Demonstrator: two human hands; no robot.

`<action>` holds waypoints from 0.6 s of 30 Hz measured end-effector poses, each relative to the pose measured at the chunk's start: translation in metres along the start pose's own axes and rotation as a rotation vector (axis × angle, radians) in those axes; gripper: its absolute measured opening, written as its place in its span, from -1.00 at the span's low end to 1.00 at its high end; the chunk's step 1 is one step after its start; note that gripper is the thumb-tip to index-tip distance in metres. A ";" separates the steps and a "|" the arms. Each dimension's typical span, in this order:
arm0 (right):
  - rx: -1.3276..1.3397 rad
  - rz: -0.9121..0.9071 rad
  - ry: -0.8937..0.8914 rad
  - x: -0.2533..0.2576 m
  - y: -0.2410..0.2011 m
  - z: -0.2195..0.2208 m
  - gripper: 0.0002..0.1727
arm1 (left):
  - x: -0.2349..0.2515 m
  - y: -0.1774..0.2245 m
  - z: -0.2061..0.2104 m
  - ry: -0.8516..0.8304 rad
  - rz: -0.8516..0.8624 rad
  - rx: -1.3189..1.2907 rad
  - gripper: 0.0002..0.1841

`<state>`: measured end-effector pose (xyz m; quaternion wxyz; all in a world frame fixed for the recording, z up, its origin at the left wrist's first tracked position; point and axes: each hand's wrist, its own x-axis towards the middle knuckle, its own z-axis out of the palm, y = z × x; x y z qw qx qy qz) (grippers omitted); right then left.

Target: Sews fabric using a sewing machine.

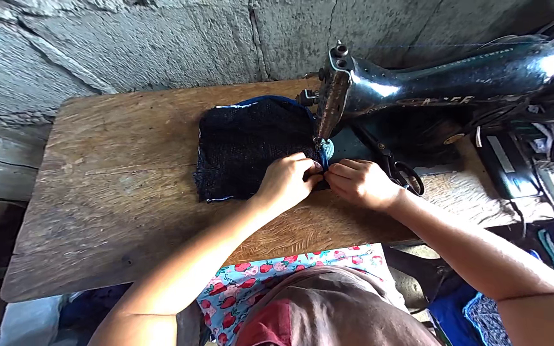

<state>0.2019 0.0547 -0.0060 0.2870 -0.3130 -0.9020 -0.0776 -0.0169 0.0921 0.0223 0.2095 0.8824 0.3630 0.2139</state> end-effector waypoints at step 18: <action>0.243 0.396 0.058 -0.001 0.000 0.003 -0.85 | -0.006 0.006 0.014 0.071 0.025 -0.019 -0.92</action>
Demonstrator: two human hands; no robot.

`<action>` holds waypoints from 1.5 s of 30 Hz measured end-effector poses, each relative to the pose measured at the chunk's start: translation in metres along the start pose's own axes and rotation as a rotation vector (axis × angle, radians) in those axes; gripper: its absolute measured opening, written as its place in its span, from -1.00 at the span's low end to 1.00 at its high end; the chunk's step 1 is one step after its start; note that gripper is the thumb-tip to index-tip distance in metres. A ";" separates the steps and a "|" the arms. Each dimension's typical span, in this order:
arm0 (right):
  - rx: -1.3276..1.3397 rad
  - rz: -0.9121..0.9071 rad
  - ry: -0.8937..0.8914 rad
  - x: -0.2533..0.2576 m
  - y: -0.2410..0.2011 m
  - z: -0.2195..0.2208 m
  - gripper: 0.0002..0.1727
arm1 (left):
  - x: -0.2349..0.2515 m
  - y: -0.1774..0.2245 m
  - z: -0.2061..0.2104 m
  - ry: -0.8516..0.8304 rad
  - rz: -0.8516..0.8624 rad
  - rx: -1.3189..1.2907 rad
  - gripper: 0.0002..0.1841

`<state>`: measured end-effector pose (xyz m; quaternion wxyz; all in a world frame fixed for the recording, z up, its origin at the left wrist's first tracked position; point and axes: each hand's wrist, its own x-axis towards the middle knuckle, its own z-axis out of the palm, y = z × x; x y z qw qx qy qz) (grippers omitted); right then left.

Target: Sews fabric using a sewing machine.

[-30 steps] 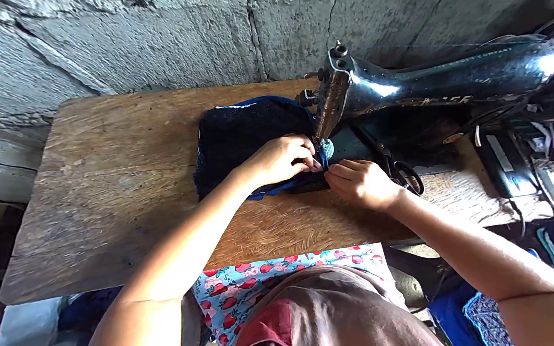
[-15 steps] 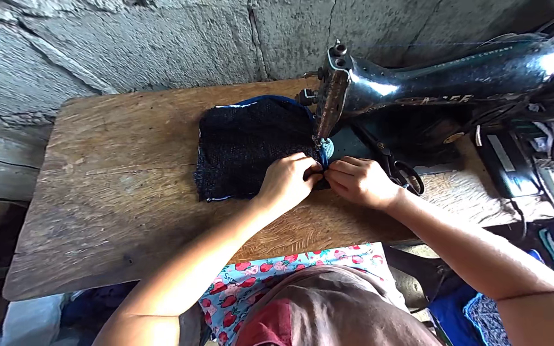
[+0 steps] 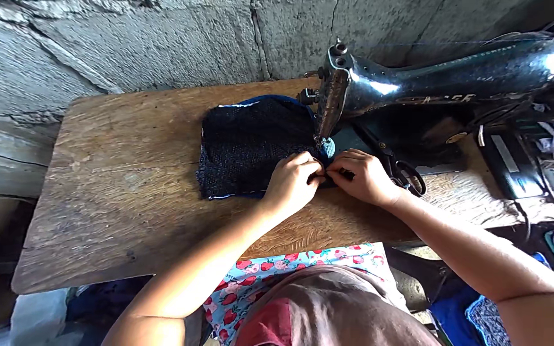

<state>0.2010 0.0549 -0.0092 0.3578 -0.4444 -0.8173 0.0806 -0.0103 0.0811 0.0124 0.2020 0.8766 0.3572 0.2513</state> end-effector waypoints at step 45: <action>-0.184 -0.100 0.083 -0.003 -0.006 0.004 -0.89 | 0.060 0.003 -0.034 -0.519 -0.404 -0.045 -0.89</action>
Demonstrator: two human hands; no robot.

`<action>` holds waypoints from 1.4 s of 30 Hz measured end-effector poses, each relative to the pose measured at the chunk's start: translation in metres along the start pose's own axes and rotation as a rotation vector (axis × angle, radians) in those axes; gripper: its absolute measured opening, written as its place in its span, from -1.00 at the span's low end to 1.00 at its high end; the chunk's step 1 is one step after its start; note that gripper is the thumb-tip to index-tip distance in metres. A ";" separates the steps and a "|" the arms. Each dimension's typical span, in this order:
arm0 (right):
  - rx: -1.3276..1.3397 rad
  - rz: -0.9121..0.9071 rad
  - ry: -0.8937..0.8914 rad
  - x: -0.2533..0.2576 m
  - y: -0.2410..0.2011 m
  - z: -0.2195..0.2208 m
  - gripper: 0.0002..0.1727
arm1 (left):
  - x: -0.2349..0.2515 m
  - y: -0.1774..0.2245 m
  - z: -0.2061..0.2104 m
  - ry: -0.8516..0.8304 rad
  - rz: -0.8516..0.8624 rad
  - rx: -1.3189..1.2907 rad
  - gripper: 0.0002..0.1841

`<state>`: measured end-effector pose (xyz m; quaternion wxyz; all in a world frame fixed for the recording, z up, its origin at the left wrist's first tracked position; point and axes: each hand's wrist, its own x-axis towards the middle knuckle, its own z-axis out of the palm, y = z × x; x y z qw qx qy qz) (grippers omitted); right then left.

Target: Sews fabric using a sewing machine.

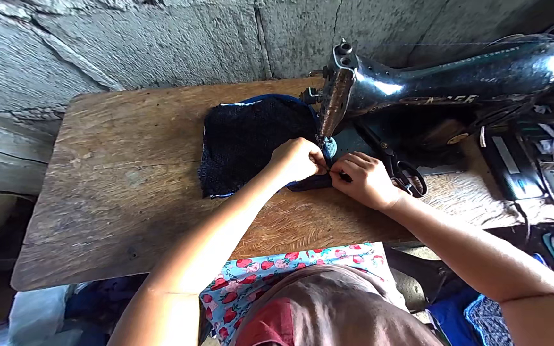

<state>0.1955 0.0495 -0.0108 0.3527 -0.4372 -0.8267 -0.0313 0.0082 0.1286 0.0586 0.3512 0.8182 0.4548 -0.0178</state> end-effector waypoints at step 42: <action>0.041 -0.320 -0.197 -0.005 0.026 -0.016 -0.64 | -0.004 -0.065 0.035 0.392 1.000 0.258 -0.71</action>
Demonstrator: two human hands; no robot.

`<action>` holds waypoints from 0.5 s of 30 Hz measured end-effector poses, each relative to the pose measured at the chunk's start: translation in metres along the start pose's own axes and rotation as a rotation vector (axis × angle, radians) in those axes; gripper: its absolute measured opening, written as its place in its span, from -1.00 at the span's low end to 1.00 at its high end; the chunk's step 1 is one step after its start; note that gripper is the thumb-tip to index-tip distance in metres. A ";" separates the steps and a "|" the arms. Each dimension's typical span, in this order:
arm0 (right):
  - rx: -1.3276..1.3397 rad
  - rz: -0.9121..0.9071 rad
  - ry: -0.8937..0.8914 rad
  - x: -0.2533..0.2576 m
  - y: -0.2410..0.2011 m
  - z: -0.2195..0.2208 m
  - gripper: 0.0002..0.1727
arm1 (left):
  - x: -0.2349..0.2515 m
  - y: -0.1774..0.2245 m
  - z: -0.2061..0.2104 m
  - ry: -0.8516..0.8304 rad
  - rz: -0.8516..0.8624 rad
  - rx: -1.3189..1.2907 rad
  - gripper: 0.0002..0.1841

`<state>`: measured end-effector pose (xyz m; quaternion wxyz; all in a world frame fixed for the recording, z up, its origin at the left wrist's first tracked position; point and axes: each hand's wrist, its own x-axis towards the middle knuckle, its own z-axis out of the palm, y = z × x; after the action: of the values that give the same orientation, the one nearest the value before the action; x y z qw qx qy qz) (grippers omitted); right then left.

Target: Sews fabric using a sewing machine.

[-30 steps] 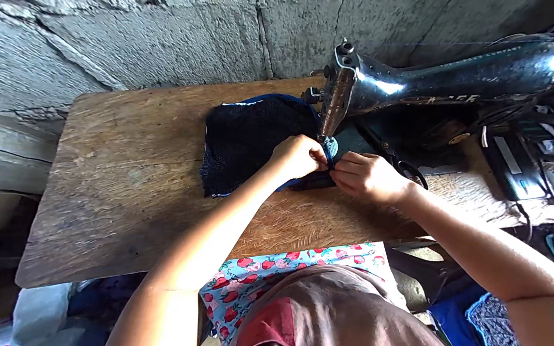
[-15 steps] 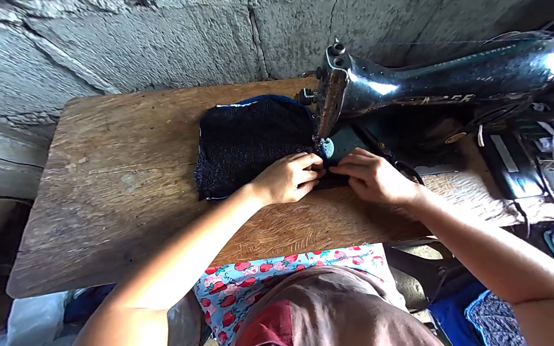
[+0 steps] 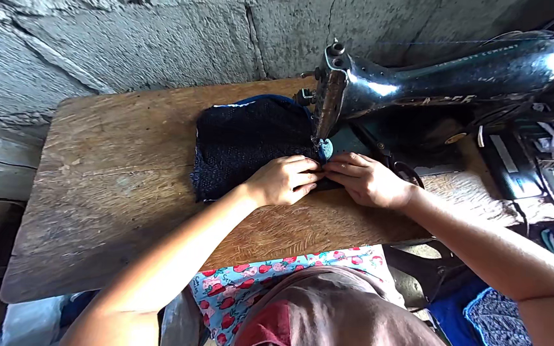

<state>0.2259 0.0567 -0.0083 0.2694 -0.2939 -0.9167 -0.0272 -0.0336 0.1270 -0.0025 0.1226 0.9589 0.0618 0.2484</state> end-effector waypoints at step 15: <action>0.110 0.159 0.069 0.006 -0.001 -0.006 -0.72 | -0.005 -0.011 -0.007 -0.041 0.091 0.000 -0.67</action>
<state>0.2245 0.0581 0.0005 0.3179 -0.3491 -0.8808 0.0347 -0.0417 0.1386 -0.0018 0.1124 0.9656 0.0154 0.2339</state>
